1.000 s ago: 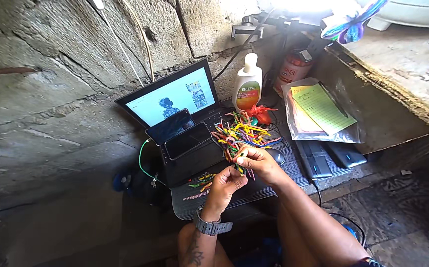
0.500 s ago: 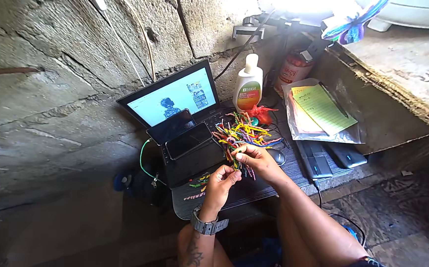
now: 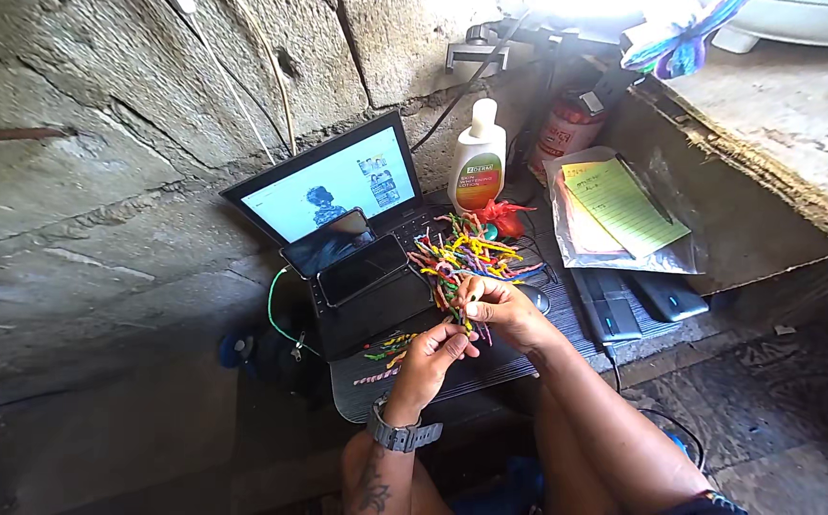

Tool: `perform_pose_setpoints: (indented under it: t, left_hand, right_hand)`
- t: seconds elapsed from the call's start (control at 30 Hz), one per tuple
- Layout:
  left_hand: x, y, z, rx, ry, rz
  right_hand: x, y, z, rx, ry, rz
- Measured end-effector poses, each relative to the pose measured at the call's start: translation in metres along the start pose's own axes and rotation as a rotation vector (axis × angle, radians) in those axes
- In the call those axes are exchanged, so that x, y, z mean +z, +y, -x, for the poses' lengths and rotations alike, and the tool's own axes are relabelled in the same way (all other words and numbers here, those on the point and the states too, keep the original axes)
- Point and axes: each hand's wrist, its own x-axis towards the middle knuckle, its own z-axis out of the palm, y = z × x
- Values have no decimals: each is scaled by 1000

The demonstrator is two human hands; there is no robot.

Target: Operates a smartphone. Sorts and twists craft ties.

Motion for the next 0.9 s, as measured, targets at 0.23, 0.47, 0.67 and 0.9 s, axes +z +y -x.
perform_pose_setpoints:
  t: [0.23, 0.47, 0.67, 0.9]
  left_hand:
    - [2, 0, 2, 24, -19, 26]
    - [6, -8, 1, 268, 196, -291]
    - [6, -7, -1, 126, 168, -331]
    - [-2, 0, 2, -75, 42, 141]
  right_hand:
    - [7, -4, 2, 16, 90, 39]
    - [16, 0, -1, -43, 384, 439]
    - [12, -2, -2, 23, 319, 458]
    - [11, -5, 0, -49, 140, 425]
